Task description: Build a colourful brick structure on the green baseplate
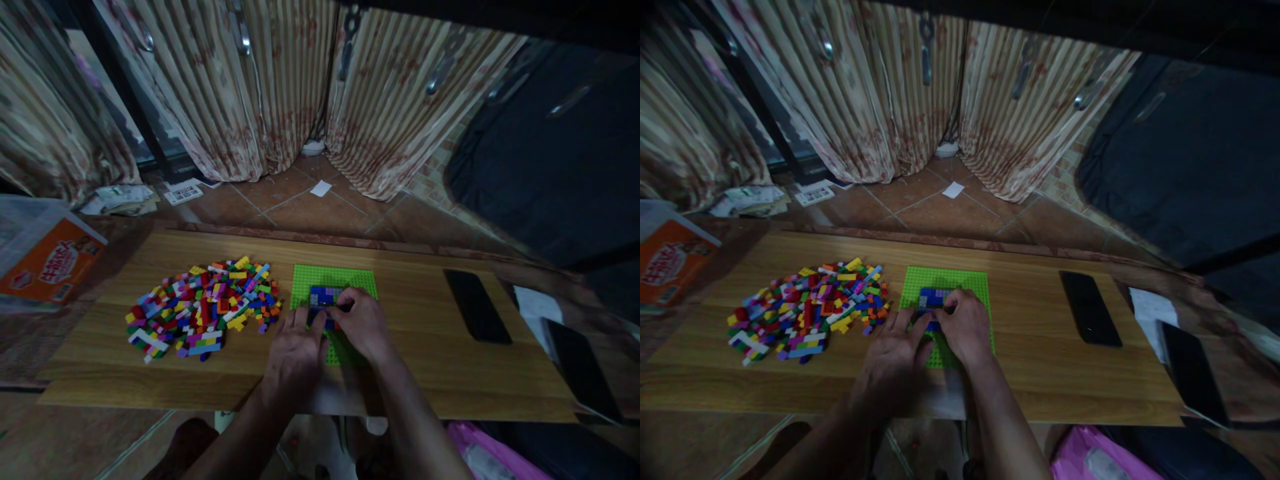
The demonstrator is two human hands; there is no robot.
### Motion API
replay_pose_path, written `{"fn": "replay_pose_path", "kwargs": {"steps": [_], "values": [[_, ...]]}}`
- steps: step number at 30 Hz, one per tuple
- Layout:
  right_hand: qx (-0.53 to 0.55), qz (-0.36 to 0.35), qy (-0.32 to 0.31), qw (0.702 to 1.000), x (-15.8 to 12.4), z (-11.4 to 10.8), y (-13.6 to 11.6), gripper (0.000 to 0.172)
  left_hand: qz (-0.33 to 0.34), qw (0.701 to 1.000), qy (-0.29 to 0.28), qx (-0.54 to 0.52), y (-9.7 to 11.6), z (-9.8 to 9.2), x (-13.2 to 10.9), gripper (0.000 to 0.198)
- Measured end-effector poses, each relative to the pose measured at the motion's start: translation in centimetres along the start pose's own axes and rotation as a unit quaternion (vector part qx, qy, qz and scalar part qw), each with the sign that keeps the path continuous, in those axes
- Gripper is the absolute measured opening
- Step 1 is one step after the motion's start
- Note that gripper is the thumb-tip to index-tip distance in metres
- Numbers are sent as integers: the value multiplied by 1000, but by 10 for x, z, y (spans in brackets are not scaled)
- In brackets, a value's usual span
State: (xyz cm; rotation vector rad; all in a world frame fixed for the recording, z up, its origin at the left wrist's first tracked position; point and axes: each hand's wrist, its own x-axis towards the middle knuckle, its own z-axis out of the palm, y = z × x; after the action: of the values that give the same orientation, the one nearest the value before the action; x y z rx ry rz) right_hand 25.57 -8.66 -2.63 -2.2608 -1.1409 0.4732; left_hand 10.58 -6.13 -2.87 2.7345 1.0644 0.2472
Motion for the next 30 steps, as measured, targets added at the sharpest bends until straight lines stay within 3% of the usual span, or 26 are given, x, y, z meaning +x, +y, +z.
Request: {"fn": "replay_pose_path", "kwargs": {"steps": [14,30], "values": [[-1,26,-7,1000,2,2,-1,13,-39,997,-45,39,14,0,5,41],[-17,26,7,1000,0,4,-4,18,-66,997,-28,19,16,6,5,43]]}}
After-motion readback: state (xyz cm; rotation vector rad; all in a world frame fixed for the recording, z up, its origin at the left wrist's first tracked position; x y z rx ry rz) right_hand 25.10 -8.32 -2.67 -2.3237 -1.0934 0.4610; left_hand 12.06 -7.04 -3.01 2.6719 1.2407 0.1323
